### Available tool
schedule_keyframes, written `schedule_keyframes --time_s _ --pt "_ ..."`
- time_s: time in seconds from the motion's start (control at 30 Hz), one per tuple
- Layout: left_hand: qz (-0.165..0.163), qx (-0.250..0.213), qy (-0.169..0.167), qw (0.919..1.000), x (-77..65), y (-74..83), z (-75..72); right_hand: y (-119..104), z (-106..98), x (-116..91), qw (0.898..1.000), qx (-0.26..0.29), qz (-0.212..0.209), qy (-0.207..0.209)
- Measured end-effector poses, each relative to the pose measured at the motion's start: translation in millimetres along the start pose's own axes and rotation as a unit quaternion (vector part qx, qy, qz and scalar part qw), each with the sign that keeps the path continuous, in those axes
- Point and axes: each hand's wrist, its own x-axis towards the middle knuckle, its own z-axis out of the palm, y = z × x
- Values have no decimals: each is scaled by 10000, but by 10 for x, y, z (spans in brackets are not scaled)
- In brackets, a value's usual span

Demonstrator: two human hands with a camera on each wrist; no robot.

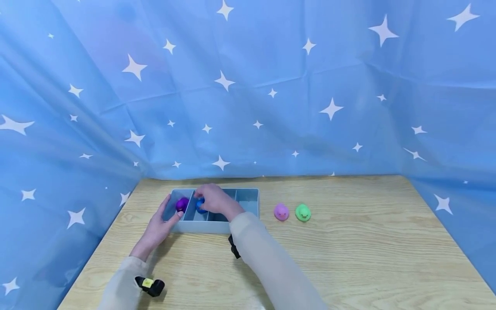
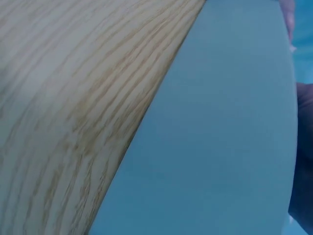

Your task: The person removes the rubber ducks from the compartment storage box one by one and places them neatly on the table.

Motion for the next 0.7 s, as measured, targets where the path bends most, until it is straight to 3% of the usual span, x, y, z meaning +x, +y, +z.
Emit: schedule_keyframes --time_s 0.2,0.7 --pt "41 -29 12 10000 7 2 8 5 20 30 9961 -827 -296 -51" --pt "36 43 30 10000 -9 18 18 35 43 87 9938 -954 -479 -300"
